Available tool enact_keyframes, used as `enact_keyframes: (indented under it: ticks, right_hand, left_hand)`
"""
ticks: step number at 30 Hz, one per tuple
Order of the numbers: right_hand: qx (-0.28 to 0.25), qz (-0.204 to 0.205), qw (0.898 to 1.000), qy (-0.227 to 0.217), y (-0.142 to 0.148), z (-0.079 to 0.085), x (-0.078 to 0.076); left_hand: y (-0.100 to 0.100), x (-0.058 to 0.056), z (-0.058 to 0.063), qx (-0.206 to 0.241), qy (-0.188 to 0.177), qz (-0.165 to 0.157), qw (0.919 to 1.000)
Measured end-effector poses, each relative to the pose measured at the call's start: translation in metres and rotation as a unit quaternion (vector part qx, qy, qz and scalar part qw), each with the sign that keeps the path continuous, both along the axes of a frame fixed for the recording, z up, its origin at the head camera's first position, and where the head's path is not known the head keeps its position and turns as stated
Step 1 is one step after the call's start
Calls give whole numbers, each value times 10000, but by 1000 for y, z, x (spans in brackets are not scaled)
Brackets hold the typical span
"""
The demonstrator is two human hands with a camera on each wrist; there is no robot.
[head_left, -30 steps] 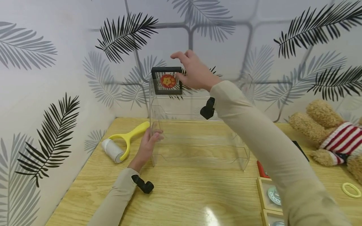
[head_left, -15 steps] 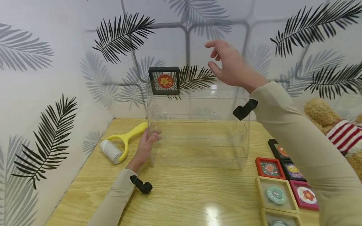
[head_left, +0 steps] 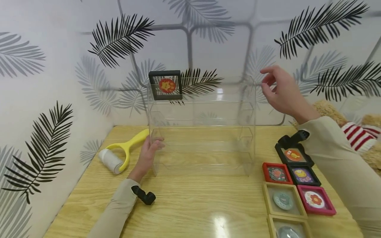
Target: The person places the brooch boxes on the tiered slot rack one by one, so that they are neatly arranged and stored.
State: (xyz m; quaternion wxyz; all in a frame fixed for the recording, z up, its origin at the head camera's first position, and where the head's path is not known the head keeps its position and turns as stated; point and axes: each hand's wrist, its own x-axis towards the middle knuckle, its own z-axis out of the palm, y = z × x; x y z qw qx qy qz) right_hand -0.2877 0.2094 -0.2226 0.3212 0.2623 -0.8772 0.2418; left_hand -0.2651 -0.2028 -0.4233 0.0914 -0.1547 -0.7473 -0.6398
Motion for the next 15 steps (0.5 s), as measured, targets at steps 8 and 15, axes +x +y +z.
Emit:
enact_keyframes:
  ticks: [8,15]
  right_hand:
    - [60,-322,9994,-100,45,-46,14]
    - [680,-246,9931,-927,76,-72,20]
  left_hand:
    - [3,-1,0,63,-10,15,10000]
    - [4,-1,0,115,76,25,9999]
